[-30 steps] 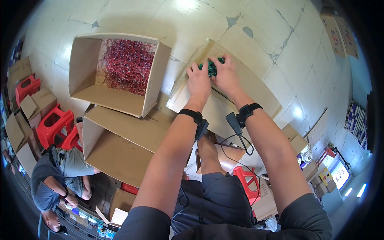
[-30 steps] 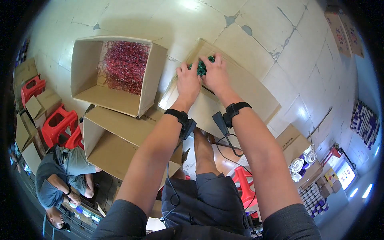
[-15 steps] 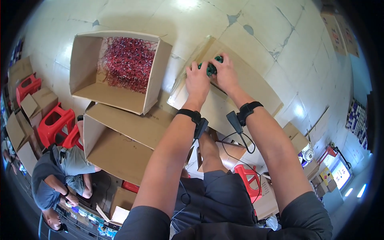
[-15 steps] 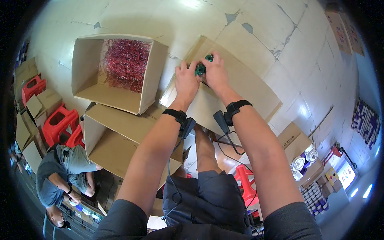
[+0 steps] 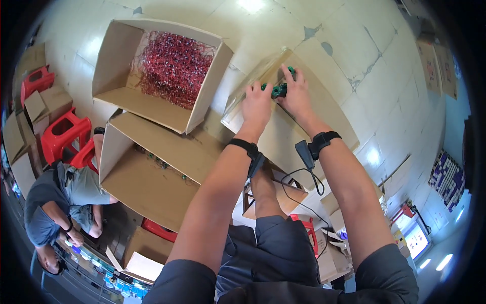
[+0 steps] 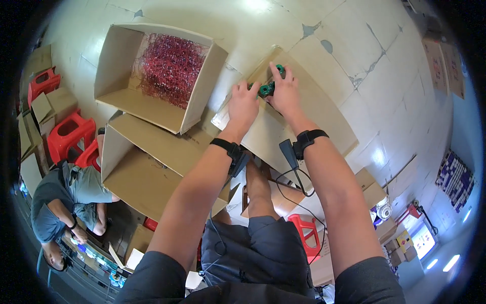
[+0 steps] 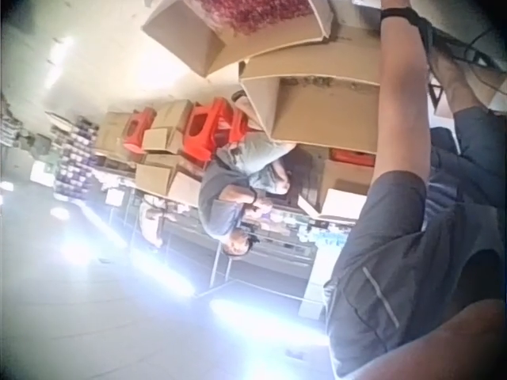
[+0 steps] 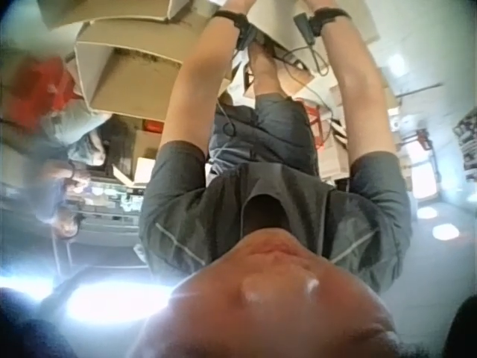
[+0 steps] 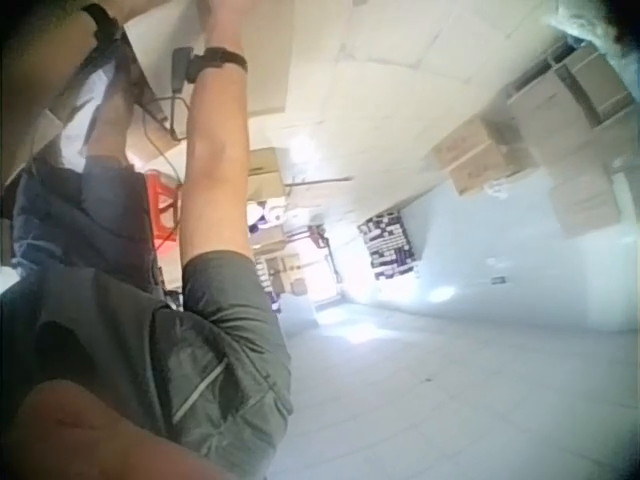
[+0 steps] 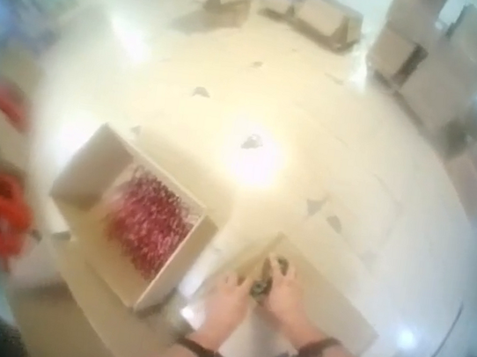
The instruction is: Assembling small green plastic housings by inserting white plastic components and metal rings.
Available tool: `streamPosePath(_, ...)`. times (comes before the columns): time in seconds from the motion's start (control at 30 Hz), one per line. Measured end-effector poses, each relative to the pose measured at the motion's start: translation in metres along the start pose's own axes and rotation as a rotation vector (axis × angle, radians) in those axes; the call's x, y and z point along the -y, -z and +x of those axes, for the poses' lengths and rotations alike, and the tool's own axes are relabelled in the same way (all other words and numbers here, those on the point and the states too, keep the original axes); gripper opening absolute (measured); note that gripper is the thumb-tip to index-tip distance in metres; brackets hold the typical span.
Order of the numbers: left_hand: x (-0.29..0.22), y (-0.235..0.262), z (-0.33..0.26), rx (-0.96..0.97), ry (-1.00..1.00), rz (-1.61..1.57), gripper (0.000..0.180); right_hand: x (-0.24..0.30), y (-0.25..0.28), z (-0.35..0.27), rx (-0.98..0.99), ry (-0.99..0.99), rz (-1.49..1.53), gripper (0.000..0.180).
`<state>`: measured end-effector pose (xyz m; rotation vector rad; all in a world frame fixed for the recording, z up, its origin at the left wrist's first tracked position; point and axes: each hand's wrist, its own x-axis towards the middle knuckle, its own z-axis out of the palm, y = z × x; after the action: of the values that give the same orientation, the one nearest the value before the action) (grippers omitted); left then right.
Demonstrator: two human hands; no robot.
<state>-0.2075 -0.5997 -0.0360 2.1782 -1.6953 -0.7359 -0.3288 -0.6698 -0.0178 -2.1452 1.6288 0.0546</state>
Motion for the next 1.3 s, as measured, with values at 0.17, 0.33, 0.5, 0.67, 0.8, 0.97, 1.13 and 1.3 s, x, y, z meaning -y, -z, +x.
streamPosePath(0.17, -0.014, -0.002, 0.005, 0.068, 0.030, 0.042, 0.045, -0.009, 0.000, 0.008, 0.082, -0.026, 0.012, 0.088)
streamPosePath(0.33, -0.018, -0.007, 0.008, 0.038, 0.015, 0.063, 0.041, -0.009, 0.002, 0.004, 0.117, 0.014, -0.012, 0.069)
streamPosePath(0.5, -0.017, -0.011, 0.013, 0.059, -0.008, 0.129, 0.027, -0.016, -0.005, -0.001, 0.023, 0.085, 0.048, 0.049)
streamPosePath(0.67, -0.020, -0.009, 0.015, 0.073, -0.045, 0.156, 0.028, -0.022, -0.007, -0.001, 0.001, 0.069, 0.054, 0.045)
streamPosePath(0.8, -0.017, -0.004, 0.014, 0.089, -0.028, 0.101, 0.027, -0.022, -0.005, -0.005, -0.011, 0.005, 0.144, 0.043)
streamPosePath(0.97, -0.014, 0.002, 0.007, 0.061, 0.071, -0.040, 0.029, -0.043, -0.002, -0.014, -0.046, -0.196, 0.298, 0.038)
streamPosePath(1.13, 0.021, 0.007, -0.014, -0.158, 0.204, -0.520, 0.043, -0.042, 0.021, -0.031, 0.155, -0.576, 1.135, 0.033)
streamPosePath(1.3, 0.022, 0.055, -0.061, 0.037, 0.825, -1.392, 0.043, -0.051, 0.050, -0.057, 0.226, -0.847, 1.527, 0.033)
